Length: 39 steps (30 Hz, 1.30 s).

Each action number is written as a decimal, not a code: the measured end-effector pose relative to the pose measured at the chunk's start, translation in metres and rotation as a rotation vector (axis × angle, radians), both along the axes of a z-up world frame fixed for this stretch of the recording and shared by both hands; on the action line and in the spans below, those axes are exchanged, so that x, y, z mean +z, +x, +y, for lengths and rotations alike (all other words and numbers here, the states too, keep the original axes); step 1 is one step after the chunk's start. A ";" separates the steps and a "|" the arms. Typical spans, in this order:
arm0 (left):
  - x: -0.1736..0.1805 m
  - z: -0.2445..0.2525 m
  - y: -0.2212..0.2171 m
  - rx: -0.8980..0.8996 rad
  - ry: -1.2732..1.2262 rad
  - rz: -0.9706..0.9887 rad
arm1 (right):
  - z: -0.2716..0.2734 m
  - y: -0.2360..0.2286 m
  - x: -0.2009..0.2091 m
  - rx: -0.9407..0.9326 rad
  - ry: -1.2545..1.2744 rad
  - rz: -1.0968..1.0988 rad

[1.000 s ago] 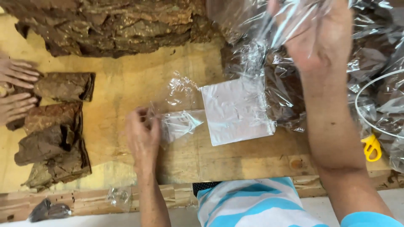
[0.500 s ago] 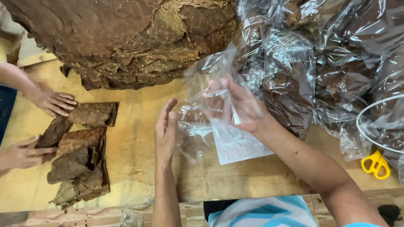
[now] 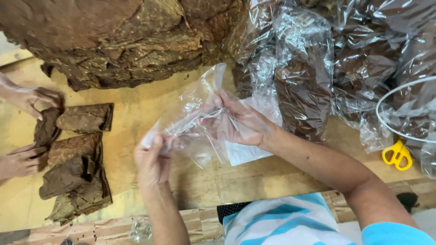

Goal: The person repeatedly picks up dried brown leaf bundles from a wooden table, places them into clear plastic bags, and sets the filled bags aside. The hands work continuously, handling each bundle one at a time and arranging the sealed packages on the table.

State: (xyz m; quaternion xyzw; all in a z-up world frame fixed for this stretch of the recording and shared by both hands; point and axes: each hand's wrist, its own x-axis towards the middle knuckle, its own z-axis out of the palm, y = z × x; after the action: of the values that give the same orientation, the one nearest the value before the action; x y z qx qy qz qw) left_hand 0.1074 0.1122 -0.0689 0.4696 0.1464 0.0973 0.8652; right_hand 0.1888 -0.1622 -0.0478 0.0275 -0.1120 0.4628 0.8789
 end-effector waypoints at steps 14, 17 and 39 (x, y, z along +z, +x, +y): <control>0.039 0.024 -0.067 0.172 0.557 0.181 | -0.051 -0.033 -0.007 -0.028 -0.952 -0.115; 0.030 0.037 -0.071 0.150 0.585 0.186 | -0.056 -0.031 -0.012 -0.079 -0.993 -0.139; 0.049 0.017 -0.064 0.088 0.590 0.155 | -0.058 -0.057 -0.037 -0.503 -1.272 -0.430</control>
State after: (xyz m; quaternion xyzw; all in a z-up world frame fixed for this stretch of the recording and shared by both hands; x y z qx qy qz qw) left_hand 0.0429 0.1288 -0.0199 0.6997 0.1974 0.1372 0.6728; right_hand 0.1320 -0.2199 -0.0852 -0.6086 0.0057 0.2170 0.7632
